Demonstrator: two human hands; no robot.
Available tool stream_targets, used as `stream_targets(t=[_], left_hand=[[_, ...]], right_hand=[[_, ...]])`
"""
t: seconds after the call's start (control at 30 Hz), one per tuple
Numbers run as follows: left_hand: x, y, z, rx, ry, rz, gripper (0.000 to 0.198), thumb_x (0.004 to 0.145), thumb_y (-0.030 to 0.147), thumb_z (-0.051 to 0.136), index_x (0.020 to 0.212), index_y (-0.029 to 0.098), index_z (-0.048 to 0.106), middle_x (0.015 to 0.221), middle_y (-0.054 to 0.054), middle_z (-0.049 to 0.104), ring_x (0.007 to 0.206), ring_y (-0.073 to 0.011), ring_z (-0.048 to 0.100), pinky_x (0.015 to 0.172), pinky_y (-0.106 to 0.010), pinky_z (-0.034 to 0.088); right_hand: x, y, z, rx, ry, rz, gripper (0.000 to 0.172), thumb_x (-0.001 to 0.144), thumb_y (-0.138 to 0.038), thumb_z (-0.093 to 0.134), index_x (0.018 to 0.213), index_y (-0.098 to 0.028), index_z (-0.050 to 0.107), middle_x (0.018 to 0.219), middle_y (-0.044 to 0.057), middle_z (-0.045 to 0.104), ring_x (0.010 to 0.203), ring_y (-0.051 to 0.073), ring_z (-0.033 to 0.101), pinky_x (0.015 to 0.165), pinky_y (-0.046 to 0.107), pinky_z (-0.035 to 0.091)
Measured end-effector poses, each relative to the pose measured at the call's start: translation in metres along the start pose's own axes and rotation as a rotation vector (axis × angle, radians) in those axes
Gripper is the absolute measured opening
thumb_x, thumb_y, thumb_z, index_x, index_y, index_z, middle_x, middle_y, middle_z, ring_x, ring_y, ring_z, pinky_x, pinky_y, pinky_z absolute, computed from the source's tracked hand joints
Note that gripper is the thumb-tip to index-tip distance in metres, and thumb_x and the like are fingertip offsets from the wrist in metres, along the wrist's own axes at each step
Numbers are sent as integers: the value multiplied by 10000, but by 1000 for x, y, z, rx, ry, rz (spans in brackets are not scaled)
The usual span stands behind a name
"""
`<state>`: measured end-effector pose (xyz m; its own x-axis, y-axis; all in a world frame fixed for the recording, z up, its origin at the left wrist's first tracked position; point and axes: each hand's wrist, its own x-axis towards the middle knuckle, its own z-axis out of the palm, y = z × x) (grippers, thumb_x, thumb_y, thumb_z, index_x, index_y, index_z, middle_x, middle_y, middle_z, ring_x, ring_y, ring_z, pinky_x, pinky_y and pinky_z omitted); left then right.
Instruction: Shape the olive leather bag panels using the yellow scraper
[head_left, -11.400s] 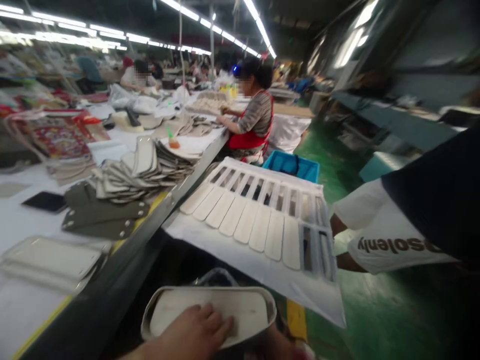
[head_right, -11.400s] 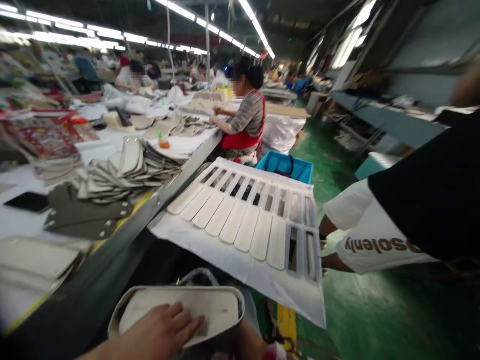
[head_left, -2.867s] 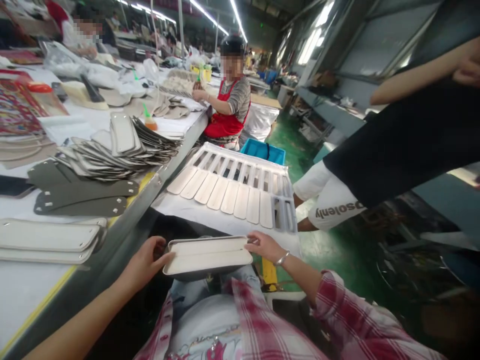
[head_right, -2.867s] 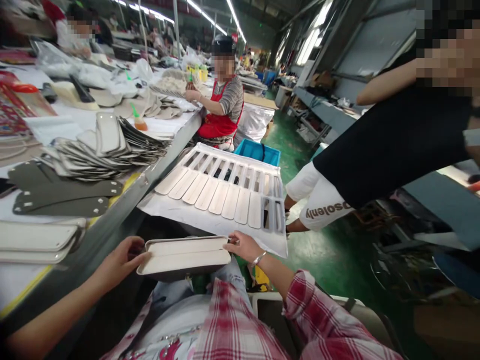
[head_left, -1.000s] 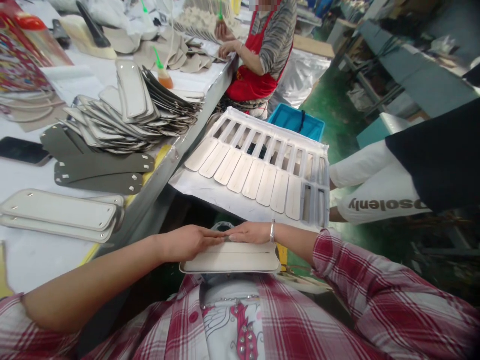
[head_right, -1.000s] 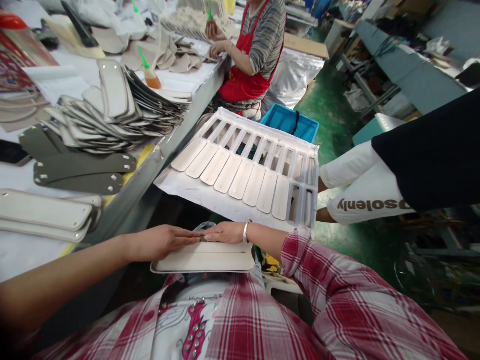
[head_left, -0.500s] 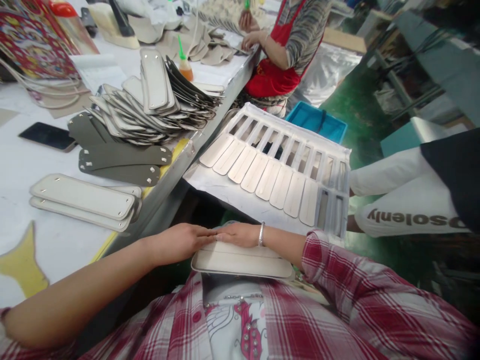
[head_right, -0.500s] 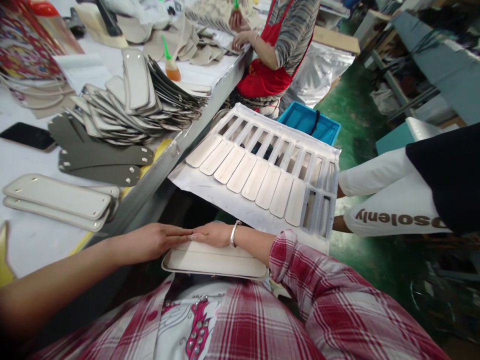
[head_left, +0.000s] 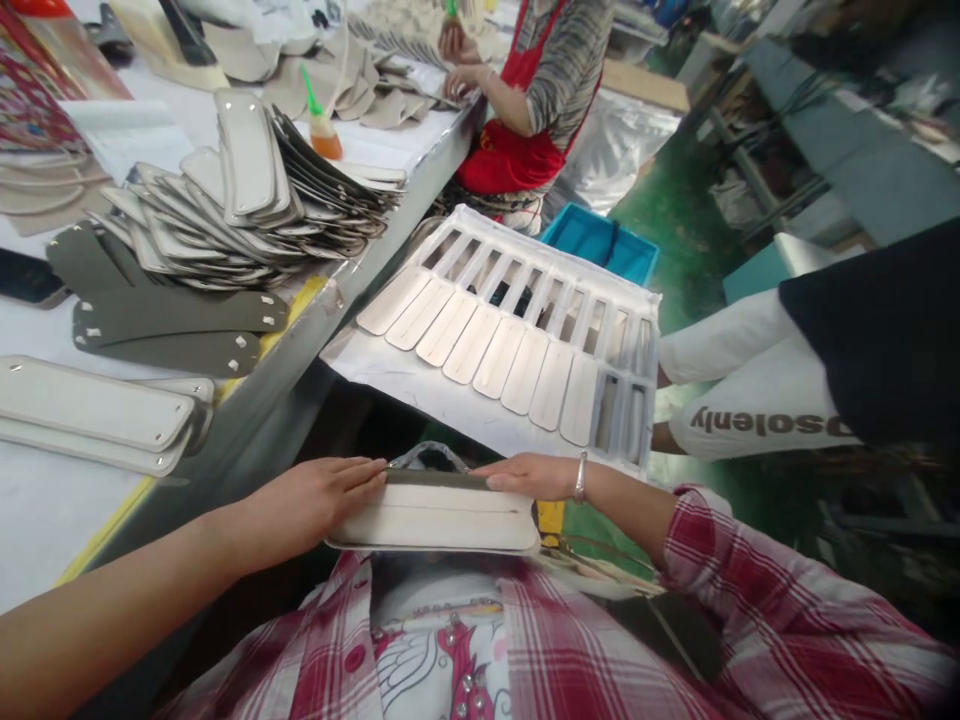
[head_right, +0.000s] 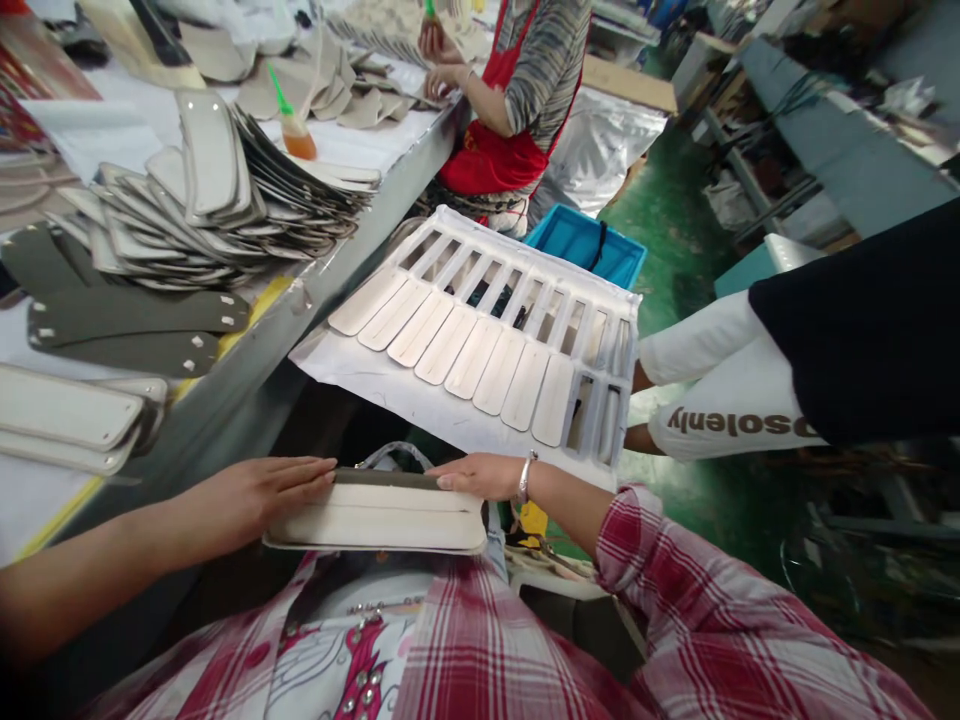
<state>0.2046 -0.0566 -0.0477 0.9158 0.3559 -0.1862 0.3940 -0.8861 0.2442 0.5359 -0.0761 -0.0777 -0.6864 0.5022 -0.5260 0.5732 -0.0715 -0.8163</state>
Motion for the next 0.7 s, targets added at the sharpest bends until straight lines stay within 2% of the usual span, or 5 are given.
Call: stream_targets(t=[0.17, 0.33, 0.4, 0.53, 0.7], left_hand=[[7, 18, 1, 26, 77, -94, 385, 799, 118, 422, 1156, 156, 563, 1226, -117, 553, 1140, -250, 491, 1011, -453, 331], [31, 78, 5, -163, 279, -128, 318, 842, 184, 439, 1147, 156, 525, 1192, -100, 558, 1075, -217, 506, 942, -375, 404], [42, 104, 12, -255, 329, -143, 296, 843, 222, 473, 1127, 146, 498, 1120, -99, 574, 1012, -202, 518, 897, -342, 428], [59, 132, 26, -212, 314, -211, 158, 823, 251, 528, 951, 160, 535, 935, -64, 593, 896, -213, 519, 783, -348, 437], [65, 135, 33, -112, 319, -209, 146, 874, 229, 445, 828, 180, 574, 921, -42, 592, 888, -191, 506, 790, -334, 398]], right_hand=[[-7, -8, 6, -136, 173, 46, 387, 853, -356, 469, 1206, -221, 554, 1243, 28, 543, 1139, 198, 498, 1008, 338, 349], [-48, -26, 69, -413, 899, -124, 367, 829, -299, 513, 1176, -183, 544, 1178, 79, 555, 1107, 190, 481, 988, 355, 355], [-65, -25, 103, -475, 1059, -149, 335, 810, -314, 550, 1119, -182, 561, 1096, 82, 575, 1041, 189, 496, 942, 357, 383], [-70, -11, 146, -549, 1189, -146, 152, 806, -282, 570, 918, -192, 617, 1034, 69, 583, 1008, 189, 488, 933, 375, 371], [-56, 0, 153, -547, 1239, -143, 146, 849, -257, 500, 794, -207, 626, 1044, 55, 584, 1041, 176, 486, 1017, 416, 283]])
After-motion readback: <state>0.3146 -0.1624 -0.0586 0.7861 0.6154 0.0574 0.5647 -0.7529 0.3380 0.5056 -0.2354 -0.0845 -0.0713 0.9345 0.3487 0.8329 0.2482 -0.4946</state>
